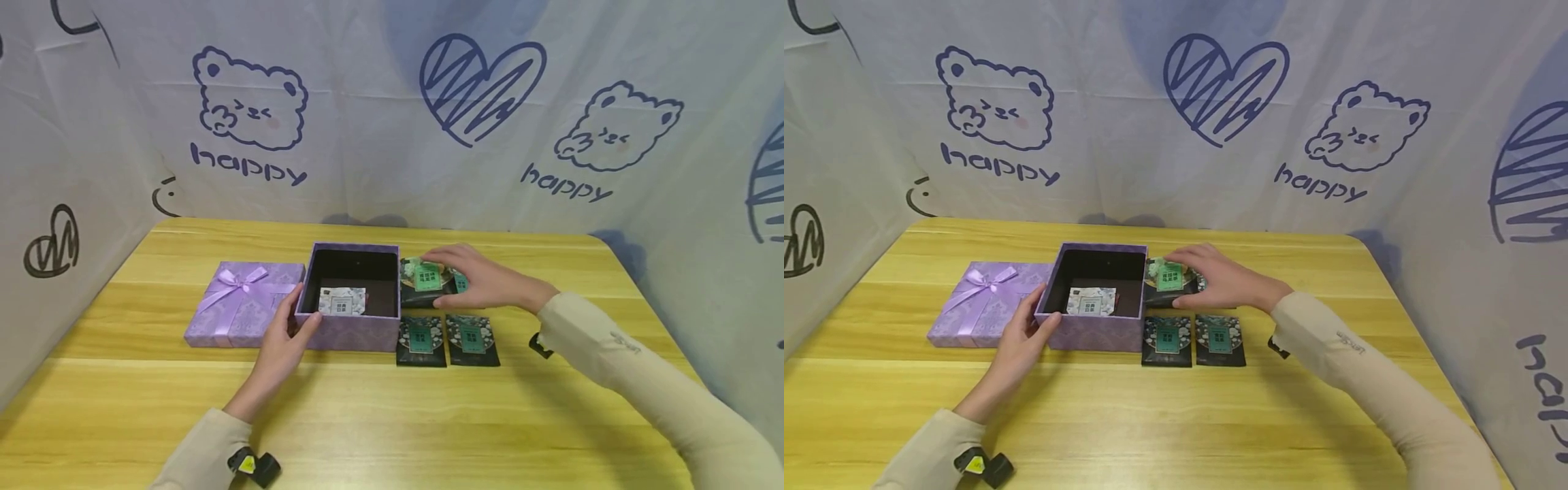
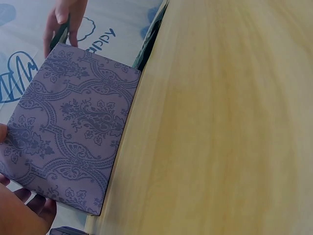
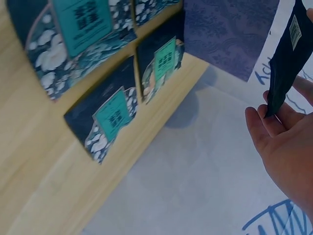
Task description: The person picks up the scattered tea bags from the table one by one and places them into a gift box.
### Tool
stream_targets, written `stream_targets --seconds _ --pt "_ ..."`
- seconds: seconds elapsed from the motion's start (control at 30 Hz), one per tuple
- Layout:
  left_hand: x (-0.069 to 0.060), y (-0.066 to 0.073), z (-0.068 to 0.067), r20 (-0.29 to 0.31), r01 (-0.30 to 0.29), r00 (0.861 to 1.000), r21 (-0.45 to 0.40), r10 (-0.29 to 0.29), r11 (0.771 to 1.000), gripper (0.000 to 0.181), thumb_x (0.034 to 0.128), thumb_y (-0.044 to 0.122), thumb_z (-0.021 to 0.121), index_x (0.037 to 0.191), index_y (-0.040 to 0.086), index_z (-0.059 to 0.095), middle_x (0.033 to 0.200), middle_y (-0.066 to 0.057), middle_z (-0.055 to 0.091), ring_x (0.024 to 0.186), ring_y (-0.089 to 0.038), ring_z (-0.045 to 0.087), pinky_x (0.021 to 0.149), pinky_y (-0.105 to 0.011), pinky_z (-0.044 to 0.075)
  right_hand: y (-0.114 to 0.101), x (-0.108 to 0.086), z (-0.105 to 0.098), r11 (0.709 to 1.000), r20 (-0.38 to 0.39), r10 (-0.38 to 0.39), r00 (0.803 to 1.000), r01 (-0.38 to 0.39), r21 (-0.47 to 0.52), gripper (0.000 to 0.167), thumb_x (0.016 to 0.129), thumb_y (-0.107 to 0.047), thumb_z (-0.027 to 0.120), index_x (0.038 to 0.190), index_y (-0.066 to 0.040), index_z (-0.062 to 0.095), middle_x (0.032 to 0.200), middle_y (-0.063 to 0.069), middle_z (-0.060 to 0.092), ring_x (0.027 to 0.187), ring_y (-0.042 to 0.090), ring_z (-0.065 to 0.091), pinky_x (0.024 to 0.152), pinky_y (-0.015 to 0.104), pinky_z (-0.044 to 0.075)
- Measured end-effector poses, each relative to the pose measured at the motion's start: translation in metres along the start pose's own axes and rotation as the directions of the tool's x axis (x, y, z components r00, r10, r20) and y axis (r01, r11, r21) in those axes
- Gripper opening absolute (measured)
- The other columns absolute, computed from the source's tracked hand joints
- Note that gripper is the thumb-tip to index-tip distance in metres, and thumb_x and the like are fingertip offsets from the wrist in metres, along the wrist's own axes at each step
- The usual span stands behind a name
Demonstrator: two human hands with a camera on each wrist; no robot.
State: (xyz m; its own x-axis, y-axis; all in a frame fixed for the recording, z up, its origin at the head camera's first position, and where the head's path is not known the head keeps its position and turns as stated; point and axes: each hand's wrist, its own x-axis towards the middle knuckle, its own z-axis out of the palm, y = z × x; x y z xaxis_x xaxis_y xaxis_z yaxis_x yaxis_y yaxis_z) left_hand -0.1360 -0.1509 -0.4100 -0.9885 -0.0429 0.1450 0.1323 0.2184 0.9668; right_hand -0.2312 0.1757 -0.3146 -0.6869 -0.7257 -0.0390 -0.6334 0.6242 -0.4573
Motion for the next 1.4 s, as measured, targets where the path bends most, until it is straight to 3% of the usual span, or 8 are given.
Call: stream_targets --seconds 0.5,0.9,1.23,1.4 --pt "0.001 -0.001 0.000 -0.011 -0.008 1.000 0.012 0.008 1.000 0.060 0.0967 0.008 0.058 0.150 0.001 0.030 0.140 -0.028 0.044 0.109 -0.030 0.051 0.082 -0.013 0.043 -0.020 0.030 0.002 0.999 0.066 -0.044 0.997 0.045 -0.006 0.074 0.089 -0.045 0.066 0.151 -0.016 0.036 0.153 0.009 0.031 0.140 0.030 0.024 0.108 0.057 0.026" --pt "0.000 0.002 0.000 -0.004 0.003 1.000 0.021 -0.003 1.000 0.061 0.0972 0.010 0.058 0.150 0.002 0.030 0.139 -0.027 0.045 0.109 -0.031 0.052 0.082 -0.014 0.044 -0.031 0.051 0.009 0.996 0.111 -0.069 0.991 0.063 0.055 0.073 0.090 -0.044 0.065 0.150 -0.017 0.036 0.154 0.007 0.030 0.139 0.026 0.025 0.107 0.054 0.028" --pt "-0.001 0.002 -0.001 -0.006 0.010 1.000 0.035 -0.010 0.999 0.061 0.0973 0.013 0.059 0.150 0.003 0.030 0.138 -0.027 0.046 0.109 -0.031 0.052 0.083 -0.015 0.044 -0.039 0.069 0.021 0.995 0.101 -0.082 0.991 0.075 0.070 0.072 0.089 -0.044 0.065 0.150 -0.016 0.037 0.153 0.007 0.032 0.139 0.027 0.025 0.108 0.053 0.028" --pt "-0.001 0.001 -0.001 -0.009 -0.001 1.000 0.038 0.001 0.999 0.060 0.0969 0.011 0.059 0.150 0.002 0.031 0.137 -0.028 0.047 0.109 -0.032 0.053 0.083 -0.015 0.044 -0.040 0.076 0.024 0.994 0.118 -0.097 0.988 0.091 0.056 0.072 0.089 -0.043 0.065 0.149 -0.013 0.038 0.153 0.010 0.032 0.140 0.029 0.024 0.110 0.053 0.023"
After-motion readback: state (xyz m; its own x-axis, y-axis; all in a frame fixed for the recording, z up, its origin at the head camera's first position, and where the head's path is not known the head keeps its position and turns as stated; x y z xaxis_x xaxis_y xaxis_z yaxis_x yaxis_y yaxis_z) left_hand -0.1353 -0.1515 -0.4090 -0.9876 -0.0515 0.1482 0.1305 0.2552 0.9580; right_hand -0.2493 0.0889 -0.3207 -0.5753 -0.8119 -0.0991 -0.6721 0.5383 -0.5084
